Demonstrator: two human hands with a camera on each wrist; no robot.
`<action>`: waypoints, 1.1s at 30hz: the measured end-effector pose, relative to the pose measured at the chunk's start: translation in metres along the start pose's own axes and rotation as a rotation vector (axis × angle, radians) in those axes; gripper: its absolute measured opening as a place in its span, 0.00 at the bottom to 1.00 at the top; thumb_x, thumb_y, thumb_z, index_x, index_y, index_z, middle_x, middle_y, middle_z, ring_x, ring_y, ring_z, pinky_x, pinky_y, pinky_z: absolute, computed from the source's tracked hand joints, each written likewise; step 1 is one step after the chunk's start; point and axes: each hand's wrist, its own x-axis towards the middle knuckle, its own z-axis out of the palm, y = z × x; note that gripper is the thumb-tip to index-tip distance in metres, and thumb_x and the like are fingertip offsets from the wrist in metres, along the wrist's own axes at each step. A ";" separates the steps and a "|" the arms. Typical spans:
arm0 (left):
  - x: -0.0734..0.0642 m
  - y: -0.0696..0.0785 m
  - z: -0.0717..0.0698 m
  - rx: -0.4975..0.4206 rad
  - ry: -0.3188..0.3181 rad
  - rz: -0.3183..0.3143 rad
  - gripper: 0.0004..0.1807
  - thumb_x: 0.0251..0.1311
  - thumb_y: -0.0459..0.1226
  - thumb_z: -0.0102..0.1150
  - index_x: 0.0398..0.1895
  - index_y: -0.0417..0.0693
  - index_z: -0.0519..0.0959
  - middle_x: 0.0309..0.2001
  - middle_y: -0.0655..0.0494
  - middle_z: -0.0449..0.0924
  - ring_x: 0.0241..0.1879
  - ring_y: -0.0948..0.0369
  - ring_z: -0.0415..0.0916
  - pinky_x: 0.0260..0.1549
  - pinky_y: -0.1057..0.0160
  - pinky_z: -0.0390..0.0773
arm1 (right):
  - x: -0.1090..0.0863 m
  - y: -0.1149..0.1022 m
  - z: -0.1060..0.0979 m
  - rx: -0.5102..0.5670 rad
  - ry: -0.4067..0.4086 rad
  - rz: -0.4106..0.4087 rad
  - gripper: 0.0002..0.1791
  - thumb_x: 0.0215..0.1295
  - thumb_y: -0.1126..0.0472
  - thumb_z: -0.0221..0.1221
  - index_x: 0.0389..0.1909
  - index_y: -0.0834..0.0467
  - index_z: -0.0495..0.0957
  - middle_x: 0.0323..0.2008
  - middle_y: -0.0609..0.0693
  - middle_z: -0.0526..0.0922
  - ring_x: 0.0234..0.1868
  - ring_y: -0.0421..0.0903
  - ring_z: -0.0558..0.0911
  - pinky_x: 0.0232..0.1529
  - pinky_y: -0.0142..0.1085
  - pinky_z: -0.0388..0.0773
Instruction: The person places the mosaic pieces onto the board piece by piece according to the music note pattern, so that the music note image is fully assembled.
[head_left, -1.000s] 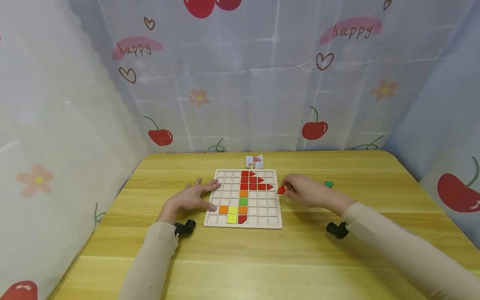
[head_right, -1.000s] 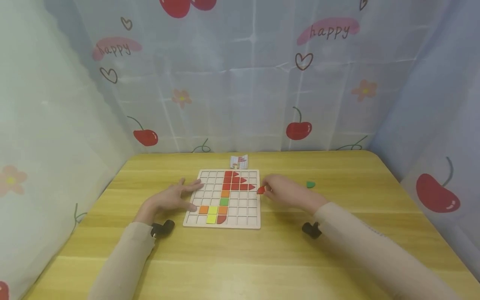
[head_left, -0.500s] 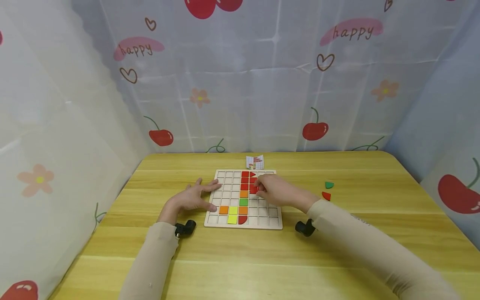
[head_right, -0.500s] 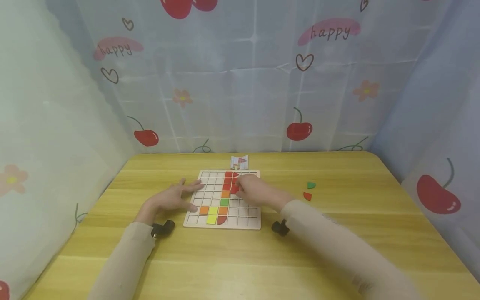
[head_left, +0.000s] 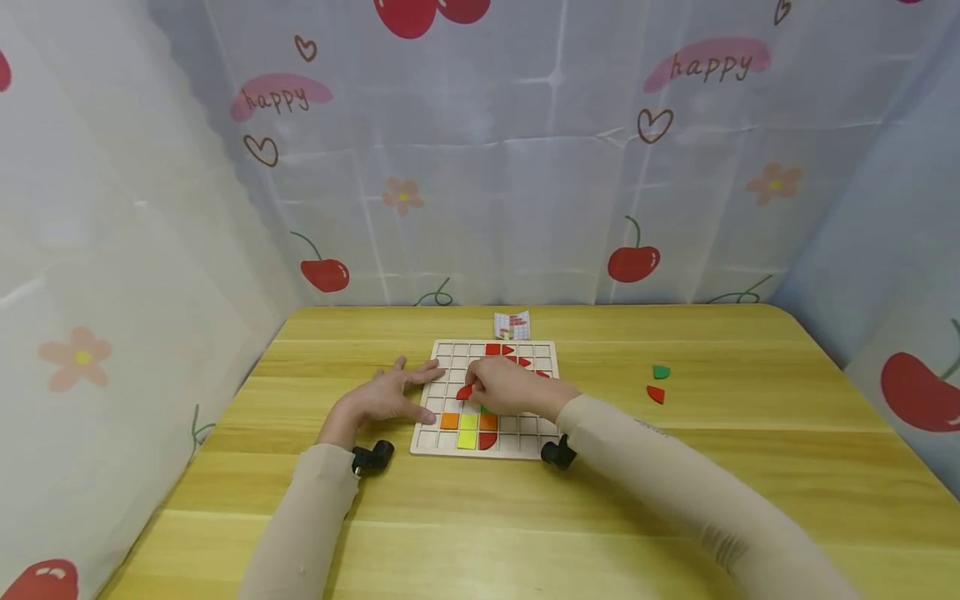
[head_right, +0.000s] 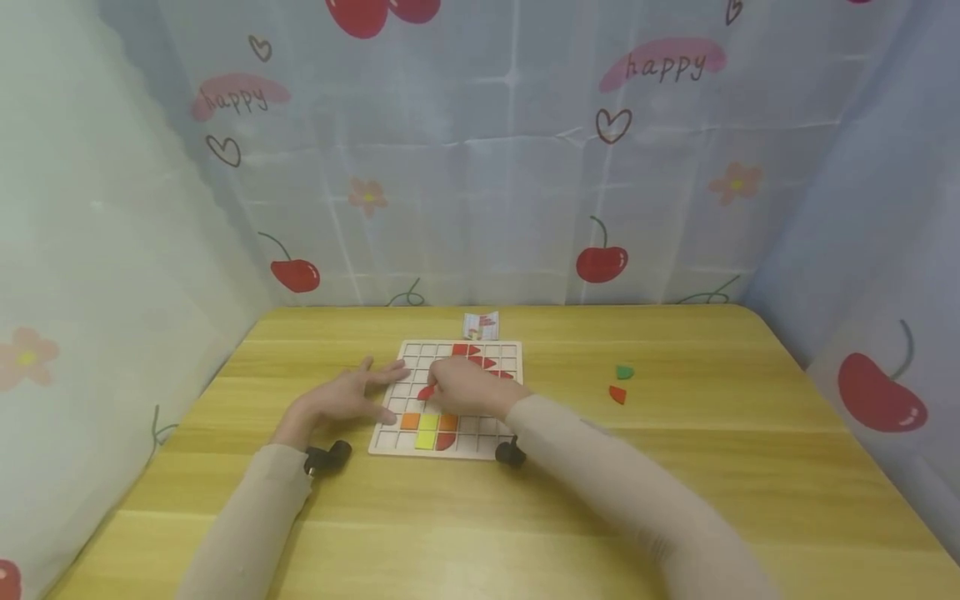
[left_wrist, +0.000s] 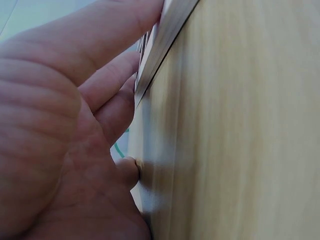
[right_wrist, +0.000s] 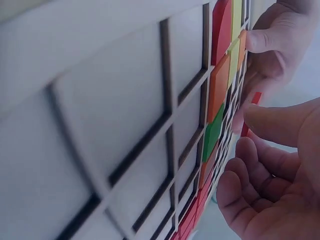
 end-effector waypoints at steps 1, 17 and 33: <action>0.000 0.000 0.000 -0.002 -0.001 0.000 0.48 0.54 0.52 0.76 0.79 0.70 0.64 0.82 0.73 0.49 0.83 0.43 0.21 0.73 0.26 0.24 | 0.002 -0.002 0.001 0.000 -0.009 -0.004 0.10 0.72 0.60 0.62 0.49 0.60 0.81 0.32 0.47 0.79 0.34 0.43 0.75 0.42 0.35 0.75; 0.000 -0.002 -0.002 0.003 -0.007 0.000 0.48 0.53 0.53 0.77 0.78 0.70 0.64 0.82 0.74 0.49 0.83 0.43 0.21 0.71 0.23 0.26 | 0.014 -0.020 0.007 -0.046 -0.082 -0.001 0.09 0.70 0.58 0.64 0.46 0.57 0.84 0.36 0.46 0.81 0.38 0.44 0.76 0.46 0.35 0.77; 0.000 0.000 -0.001 0.026 -0.001 0.011 0.48 0.55 0.52 0.76 0.79 0.69 0.63 0.82 0.72 0.50 0.83 0.42 0.22 0.72 0.24 0.26 | 0.003 -0.015 0.002 0.004 -0.036 -0.021 0.11 0.71 0.61 0.61 0.49 0.55 0.88 0.38 0.47 0.78 0.41 0.45 0.73 0.45 0.38 0.74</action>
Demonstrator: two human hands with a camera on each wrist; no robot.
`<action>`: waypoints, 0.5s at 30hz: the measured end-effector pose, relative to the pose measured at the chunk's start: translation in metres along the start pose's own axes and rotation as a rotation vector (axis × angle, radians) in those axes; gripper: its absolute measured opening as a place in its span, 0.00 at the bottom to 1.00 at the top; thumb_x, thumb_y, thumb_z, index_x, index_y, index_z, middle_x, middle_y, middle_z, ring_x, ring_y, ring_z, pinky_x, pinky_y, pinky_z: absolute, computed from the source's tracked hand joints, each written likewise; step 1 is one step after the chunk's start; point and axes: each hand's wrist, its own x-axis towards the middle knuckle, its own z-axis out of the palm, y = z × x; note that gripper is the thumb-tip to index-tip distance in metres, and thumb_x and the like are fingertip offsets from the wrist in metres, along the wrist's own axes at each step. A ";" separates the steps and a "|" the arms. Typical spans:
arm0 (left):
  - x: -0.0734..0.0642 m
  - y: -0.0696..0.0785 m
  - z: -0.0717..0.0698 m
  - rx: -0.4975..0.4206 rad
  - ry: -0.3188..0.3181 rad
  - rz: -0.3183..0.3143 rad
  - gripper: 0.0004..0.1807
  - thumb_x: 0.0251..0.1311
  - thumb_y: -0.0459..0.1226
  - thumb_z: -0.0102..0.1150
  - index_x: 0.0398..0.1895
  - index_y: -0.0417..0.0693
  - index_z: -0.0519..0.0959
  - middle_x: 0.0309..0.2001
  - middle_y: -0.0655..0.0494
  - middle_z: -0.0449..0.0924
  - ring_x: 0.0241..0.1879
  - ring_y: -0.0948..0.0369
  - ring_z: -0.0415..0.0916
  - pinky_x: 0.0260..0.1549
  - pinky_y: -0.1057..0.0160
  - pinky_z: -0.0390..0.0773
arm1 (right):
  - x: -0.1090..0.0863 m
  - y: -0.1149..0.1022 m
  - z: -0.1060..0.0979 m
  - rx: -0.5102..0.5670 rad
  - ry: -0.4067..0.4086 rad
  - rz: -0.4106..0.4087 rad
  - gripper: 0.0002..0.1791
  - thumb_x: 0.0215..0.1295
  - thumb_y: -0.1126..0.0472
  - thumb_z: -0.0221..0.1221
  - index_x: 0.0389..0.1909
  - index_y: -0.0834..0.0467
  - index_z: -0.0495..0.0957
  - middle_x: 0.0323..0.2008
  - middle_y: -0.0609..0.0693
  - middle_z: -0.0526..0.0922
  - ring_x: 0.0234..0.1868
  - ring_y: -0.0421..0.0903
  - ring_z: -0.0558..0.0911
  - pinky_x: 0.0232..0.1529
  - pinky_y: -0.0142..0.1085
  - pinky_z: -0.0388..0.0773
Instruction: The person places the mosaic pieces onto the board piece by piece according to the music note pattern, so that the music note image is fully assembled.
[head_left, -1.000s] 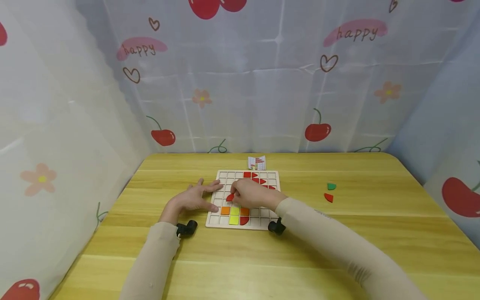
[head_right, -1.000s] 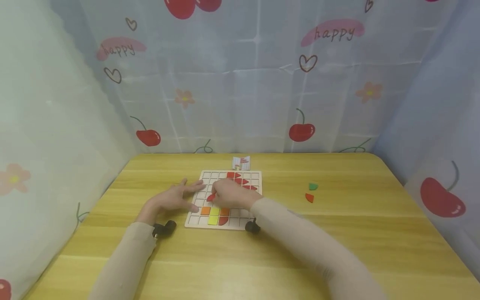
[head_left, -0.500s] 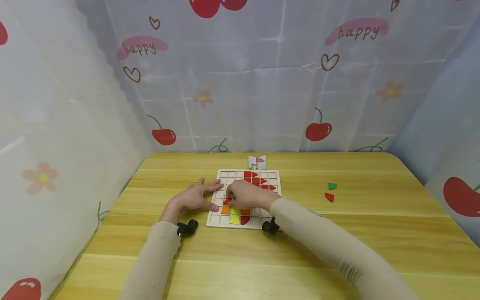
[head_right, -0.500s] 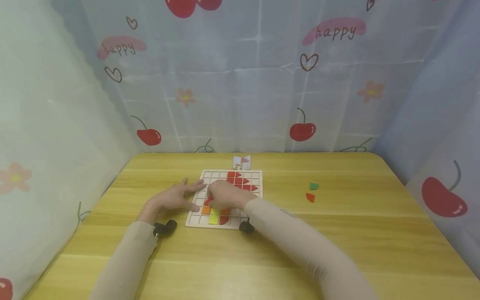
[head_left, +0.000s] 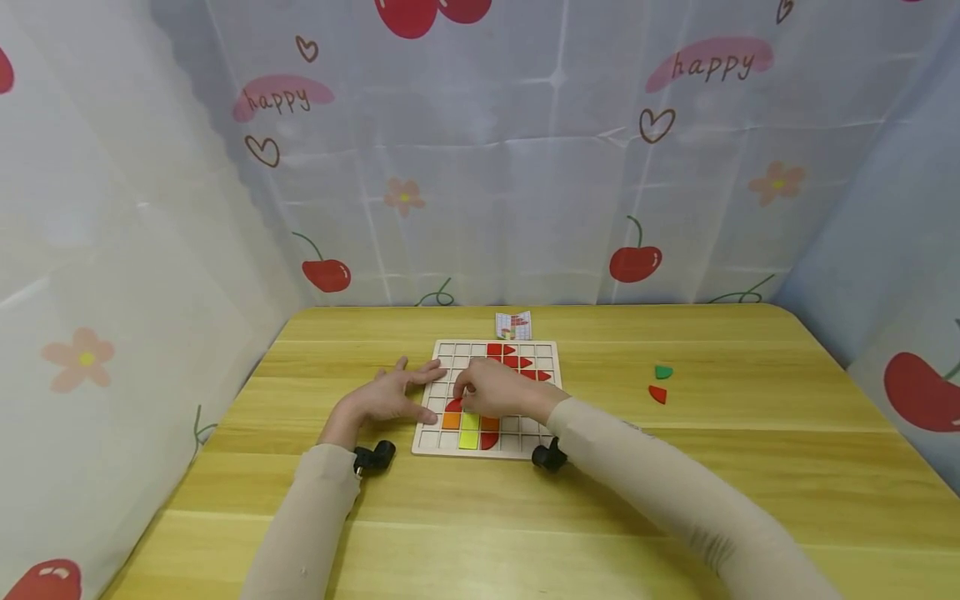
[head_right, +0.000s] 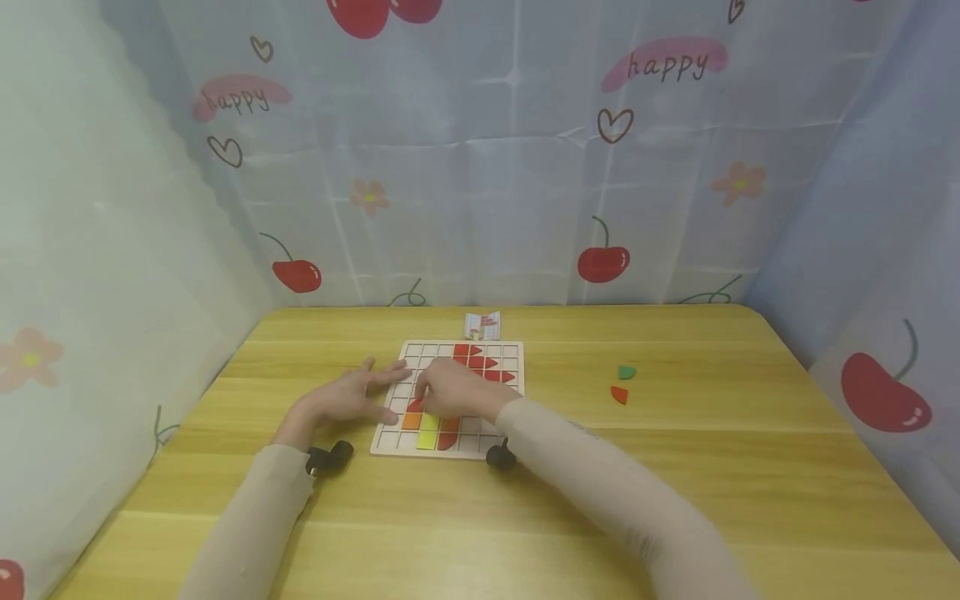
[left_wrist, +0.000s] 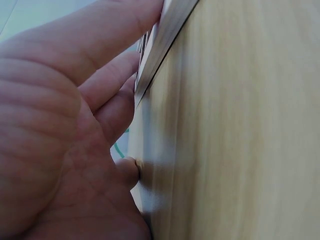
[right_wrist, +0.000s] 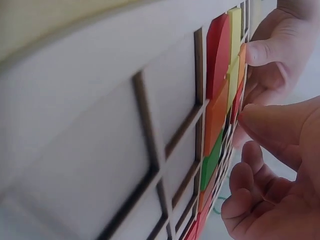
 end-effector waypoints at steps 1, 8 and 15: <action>0.000 0.000 0.000 0.003 -0.001 0.001 0.48 0.55 0.52 0.76 0.79 0.69 0.63 0.82 0.72 0.50 0.83 0.42 0.22 0.72 0.24 0.26 | -0.003 0.001 -0.001 0.006 0.003 0.003 0.11 0.72 0.61 0.60 0.49 0.54 0.87 0.38 0.47 0.78 0.41 0.45 0.72 0.45 0.38 0.73; 0.000 0.002 0.001 0.016 0.005 -0.013 0.48 0.54 0.53 0.76 0.79 0.70 0.63 0.82 0.72 0.49 0.83 0.42 0.23 0.73 0.25 0.27 | -0.027 0.014 -0.010 0.009 0.067 -0.019 0.08 0.71 0.61 0.62 0.46 0.54 0.87 0.36 0.46 0.78 0.39 0.44 0.73 0.44 0.38 0.73; 0.000 0.001 0.001 0.005 0.010 -0.032 0.48 0.54 0.53 0.76 0.79 0.72 0.63 0.82 0.74 0.49 0.83 0.43 0.23 0.73 0.25 0.27 | -0.057 0.040 -0.013 -0.003 0.115 -0.045 0.06 0.70 0.63 0.62 0.43 0.54 0.87 0.38 0.47 0.81 0.40 0.44 0.76 0.43 0.37 0.76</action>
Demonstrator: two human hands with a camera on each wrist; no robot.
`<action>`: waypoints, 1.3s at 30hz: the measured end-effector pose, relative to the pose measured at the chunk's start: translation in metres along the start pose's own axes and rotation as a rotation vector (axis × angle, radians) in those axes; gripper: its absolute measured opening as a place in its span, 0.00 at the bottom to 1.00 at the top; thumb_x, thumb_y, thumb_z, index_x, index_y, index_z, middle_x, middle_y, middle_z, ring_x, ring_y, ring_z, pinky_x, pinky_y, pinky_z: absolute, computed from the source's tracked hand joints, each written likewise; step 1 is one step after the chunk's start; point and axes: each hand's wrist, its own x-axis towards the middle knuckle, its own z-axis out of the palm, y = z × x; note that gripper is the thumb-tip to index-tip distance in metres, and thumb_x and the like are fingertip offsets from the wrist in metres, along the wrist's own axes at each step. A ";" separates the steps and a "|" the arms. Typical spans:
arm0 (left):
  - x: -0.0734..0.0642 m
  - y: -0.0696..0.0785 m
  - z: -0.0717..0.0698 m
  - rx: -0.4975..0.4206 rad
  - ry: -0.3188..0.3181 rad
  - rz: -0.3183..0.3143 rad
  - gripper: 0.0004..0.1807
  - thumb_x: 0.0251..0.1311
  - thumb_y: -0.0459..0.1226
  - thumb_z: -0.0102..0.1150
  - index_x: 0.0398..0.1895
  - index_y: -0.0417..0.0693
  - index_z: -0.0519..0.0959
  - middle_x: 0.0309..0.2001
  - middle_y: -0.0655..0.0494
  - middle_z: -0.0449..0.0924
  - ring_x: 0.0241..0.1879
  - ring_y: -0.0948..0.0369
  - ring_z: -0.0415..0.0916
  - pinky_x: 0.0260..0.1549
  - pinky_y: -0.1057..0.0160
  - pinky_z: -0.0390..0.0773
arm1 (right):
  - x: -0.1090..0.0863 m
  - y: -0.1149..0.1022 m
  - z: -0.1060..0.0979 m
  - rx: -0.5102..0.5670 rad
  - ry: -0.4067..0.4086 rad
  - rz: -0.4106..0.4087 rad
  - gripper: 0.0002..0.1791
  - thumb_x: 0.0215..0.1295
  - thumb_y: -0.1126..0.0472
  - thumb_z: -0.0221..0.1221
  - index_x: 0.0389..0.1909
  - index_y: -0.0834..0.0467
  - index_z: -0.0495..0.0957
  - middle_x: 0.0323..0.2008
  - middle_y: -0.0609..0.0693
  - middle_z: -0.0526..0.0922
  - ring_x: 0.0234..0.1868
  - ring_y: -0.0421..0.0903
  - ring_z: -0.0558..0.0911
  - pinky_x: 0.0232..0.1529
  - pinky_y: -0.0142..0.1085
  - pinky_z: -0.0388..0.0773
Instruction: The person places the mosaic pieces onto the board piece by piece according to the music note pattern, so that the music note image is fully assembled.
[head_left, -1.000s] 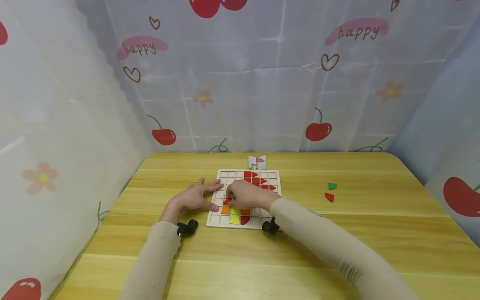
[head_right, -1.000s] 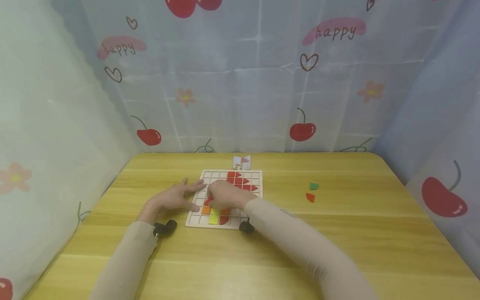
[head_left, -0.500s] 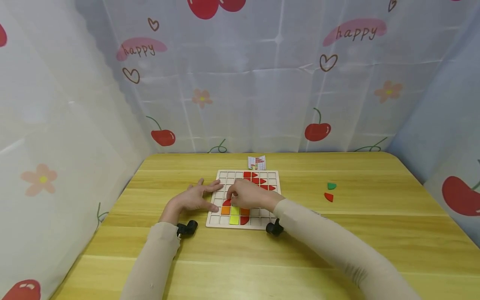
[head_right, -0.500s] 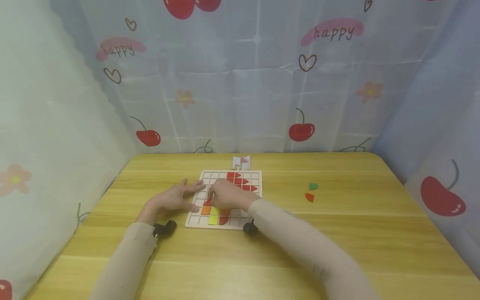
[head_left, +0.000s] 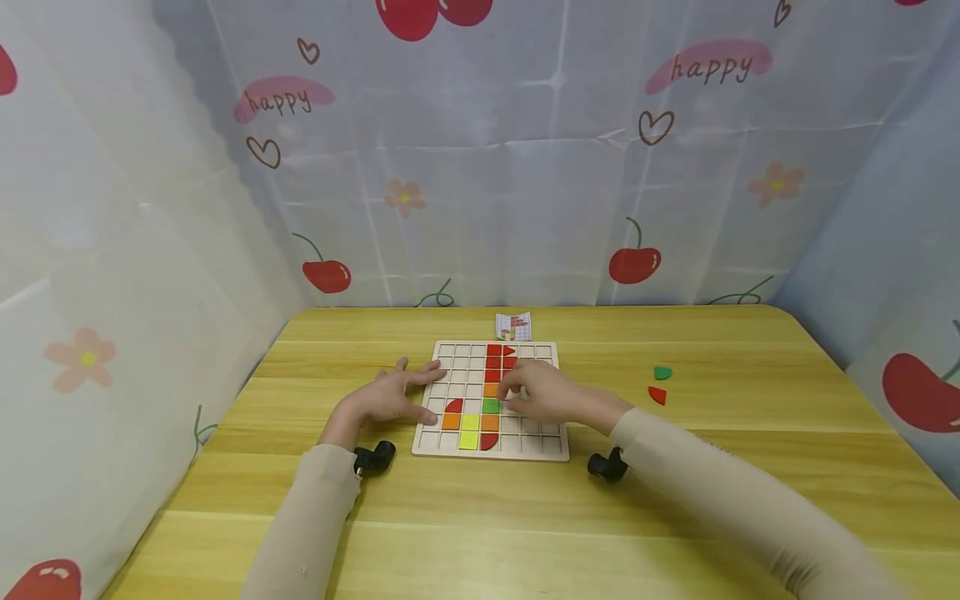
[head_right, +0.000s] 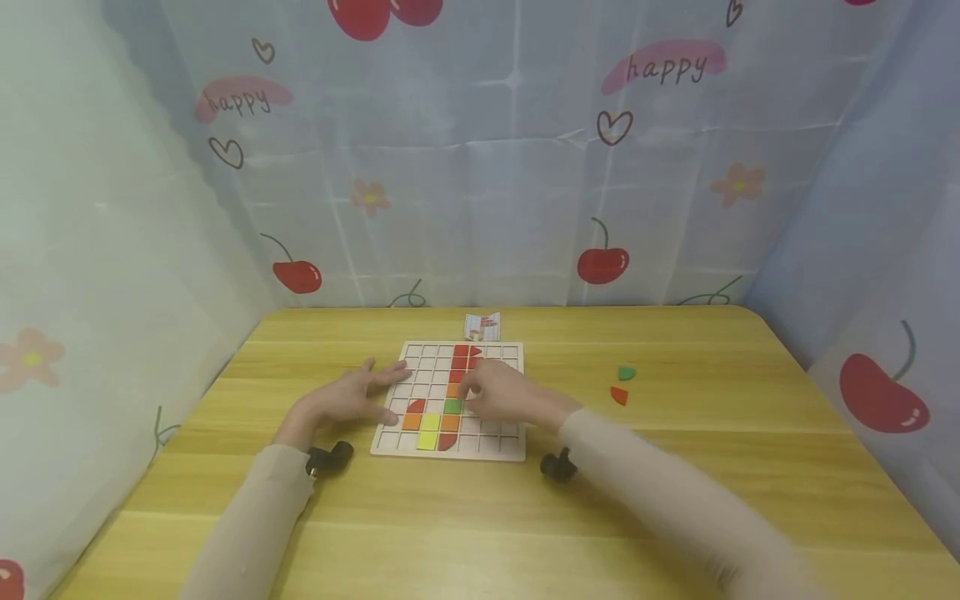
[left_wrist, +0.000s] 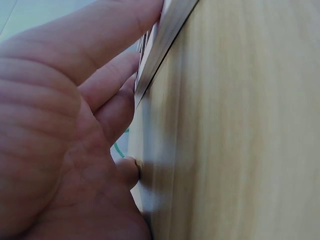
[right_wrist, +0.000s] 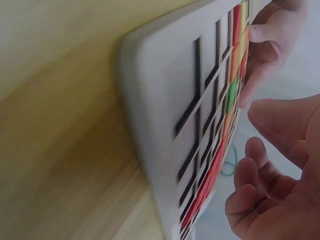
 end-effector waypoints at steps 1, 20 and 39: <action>0.000 0.000 0.000 -0.003 -0.001 0.000 0.48 0.54 0.53 0.76 0.79 0.72 0.63 0.82 0.74 0.49 0.83 0.44 0.23 0.73 0.25 0.27 | -0.005 0.005 -0.001 -0.001 0.003 0.001 0.06 0.69 0.63 0.63 0.42 0.54 0.87 0.38 0.47 0.81 0.40 0.44 0.76 0.43 0.37 0.76; -0.002 0.003 -0.002 -0.010 -0.004 0.005 0.48 0.55 0.52 0.75 0.79 0.70 0.62 0.83 0.71 0.49 0.83 0.43 0.22 0.74 0.27 0.25 | -0.084 0.081 -0.048 0.012 0.088 0.178 0.12 0.68 0.64 0.65 0.49 0.63 0.85 0.41 0.54 0.84 0.39 0.46 0.79 0.42 0.42 0.81; 0.001 -0.001 -0.001 -0.018 -0.006 -0.008 0.48 0.54 0.53 0.76 0.79 0.71 0.63 0.82 0.73 0.48 0.83 0.44 0.21 0.73 0.25 0.26 | -0.140 0.122 -0.053 -0.122 0.121 0.352 0.13 0.62 0.66 0.66 0.46 0.67 0.85 0.38 0.60 0.87 0.37 0.53 0.83 0.39 0.50 0.82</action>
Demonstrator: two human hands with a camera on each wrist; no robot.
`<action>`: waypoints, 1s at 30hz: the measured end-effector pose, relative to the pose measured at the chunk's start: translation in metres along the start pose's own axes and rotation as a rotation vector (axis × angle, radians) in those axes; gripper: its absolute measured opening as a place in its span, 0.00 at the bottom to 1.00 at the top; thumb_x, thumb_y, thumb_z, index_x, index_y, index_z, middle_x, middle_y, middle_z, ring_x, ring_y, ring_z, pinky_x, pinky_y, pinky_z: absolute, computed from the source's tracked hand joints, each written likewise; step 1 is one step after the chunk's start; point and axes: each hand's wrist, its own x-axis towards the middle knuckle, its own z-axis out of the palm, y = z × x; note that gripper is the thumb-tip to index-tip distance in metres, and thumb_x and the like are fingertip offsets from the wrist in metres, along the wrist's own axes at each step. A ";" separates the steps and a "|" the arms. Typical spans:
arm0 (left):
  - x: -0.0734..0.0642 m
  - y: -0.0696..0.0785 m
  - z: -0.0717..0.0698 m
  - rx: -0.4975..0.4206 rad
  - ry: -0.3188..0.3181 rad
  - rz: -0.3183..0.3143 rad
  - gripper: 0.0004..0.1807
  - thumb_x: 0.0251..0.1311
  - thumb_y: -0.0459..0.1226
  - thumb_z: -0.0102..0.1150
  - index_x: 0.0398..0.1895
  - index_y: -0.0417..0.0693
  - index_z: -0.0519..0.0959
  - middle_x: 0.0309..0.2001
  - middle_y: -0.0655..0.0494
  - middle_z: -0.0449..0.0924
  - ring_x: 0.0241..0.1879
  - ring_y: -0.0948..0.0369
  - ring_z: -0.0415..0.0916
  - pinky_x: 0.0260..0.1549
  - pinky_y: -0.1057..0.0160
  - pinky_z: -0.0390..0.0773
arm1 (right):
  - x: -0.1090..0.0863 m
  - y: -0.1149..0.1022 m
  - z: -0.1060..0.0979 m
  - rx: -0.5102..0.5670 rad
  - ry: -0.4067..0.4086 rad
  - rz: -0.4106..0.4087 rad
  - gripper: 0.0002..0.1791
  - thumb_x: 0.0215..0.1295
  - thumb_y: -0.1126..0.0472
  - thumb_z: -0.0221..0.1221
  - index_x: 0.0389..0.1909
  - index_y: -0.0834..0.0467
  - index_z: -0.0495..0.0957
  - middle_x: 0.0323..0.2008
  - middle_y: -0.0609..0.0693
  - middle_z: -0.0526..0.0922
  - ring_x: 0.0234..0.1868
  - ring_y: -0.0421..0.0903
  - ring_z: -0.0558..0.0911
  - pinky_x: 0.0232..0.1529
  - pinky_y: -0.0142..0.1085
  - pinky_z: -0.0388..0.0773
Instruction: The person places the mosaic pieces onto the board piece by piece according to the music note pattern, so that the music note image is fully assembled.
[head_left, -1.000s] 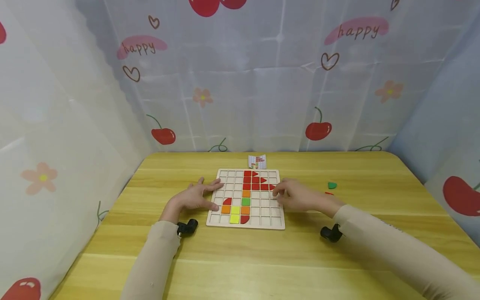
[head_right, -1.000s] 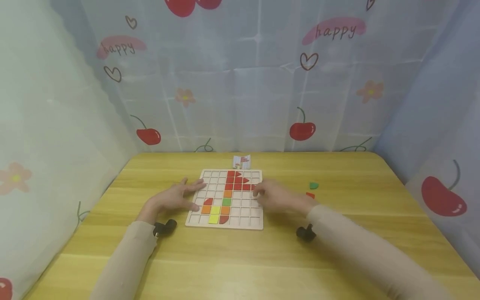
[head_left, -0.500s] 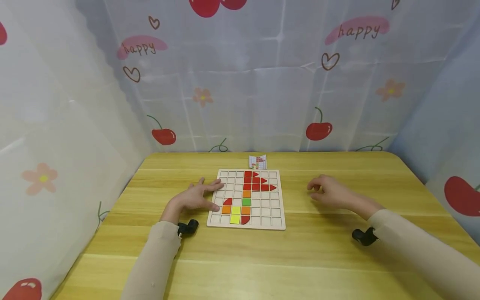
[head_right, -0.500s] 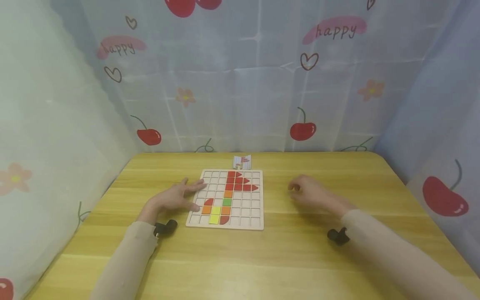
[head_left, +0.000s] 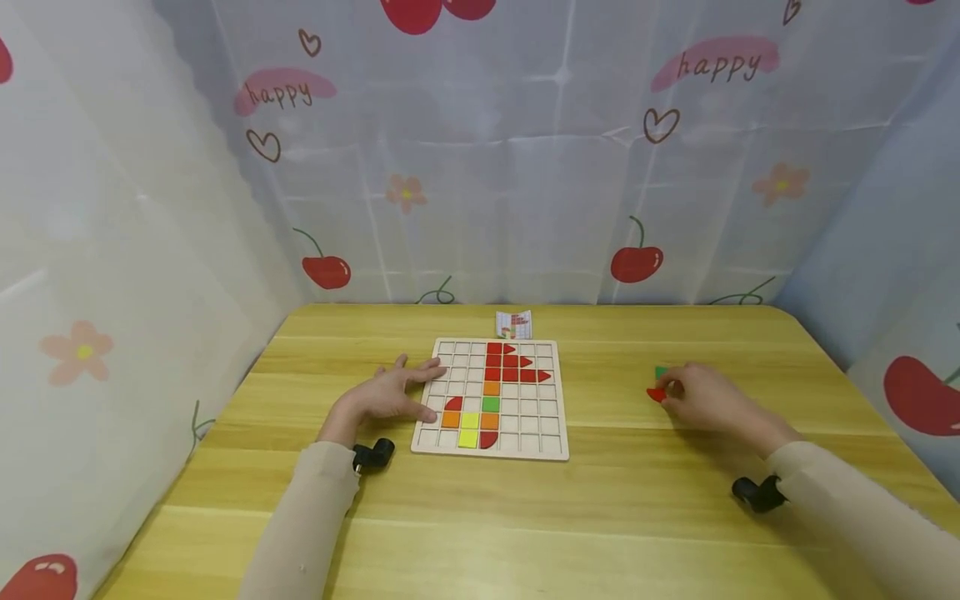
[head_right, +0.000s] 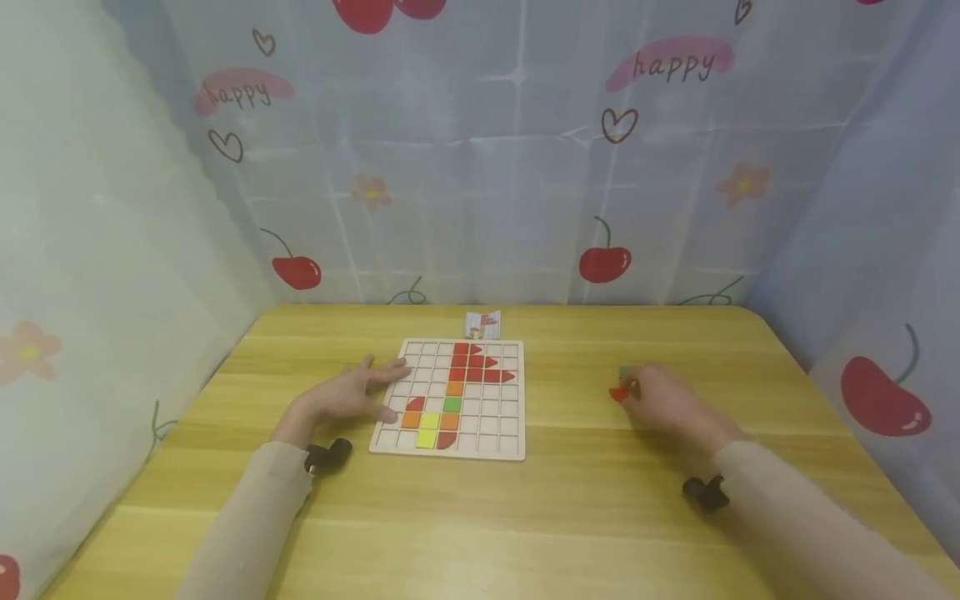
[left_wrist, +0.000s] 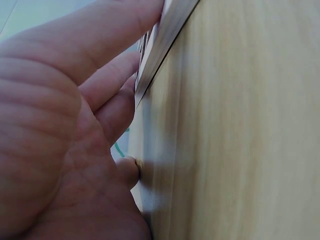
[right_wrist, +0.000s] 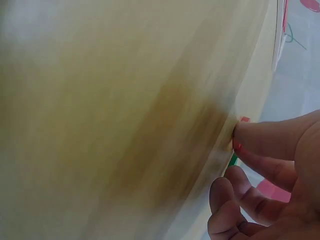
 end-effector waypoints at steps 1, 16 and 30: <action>0.000 -0.001 0.000 -0.002 -0.003 -0.004 0.48 0.54 0.53 0.76 0.79 0.72 0.62 0.82 0.74 0.48 0.83 0.44 0.21 0.73 0.25 0.26 | 0.000 0.000 0.001 0.007 0.001 -0.007 0.13 0.63 0.67 0.65 0.47 0.66 0.85 0.38 0.60 0.87 0.38 0.54 0.83 0.40 0.51 0.82; 0.000 -0.001 0.002 -0.001 0.003 -0.005 0.48 0.54 0.53 0.76 0.79 0.72 0.63 0.82 0.73 0.49 0.83 0.44 0.21 0.73 0.25 0.27 | 0.000 -0.003 0.012 0.077 0.042 0.036 0.18 0.67 0.58 0.66 0.50 0.68 0.82 0.43 0.59 0.87 0.44 0.56 0.85 0.47 0.53 0.83; -0.002 0.004 0.001 -0.014 0.006 -0.011 0.48 0.54 0.52 0.76 0.79 0.70 0.63 0.83 0.73 0.49 0.83 0.44 0.21 0.73 0.24 0.27 | -0.002 -0.006 0.007 0.160 -0.038 -0.024 0.18 0.63 0.70 0.63 0.55 0.62 0.83 0.47 0.61 0.83 0.37 0.48 0.79 0.37 0.40 0.78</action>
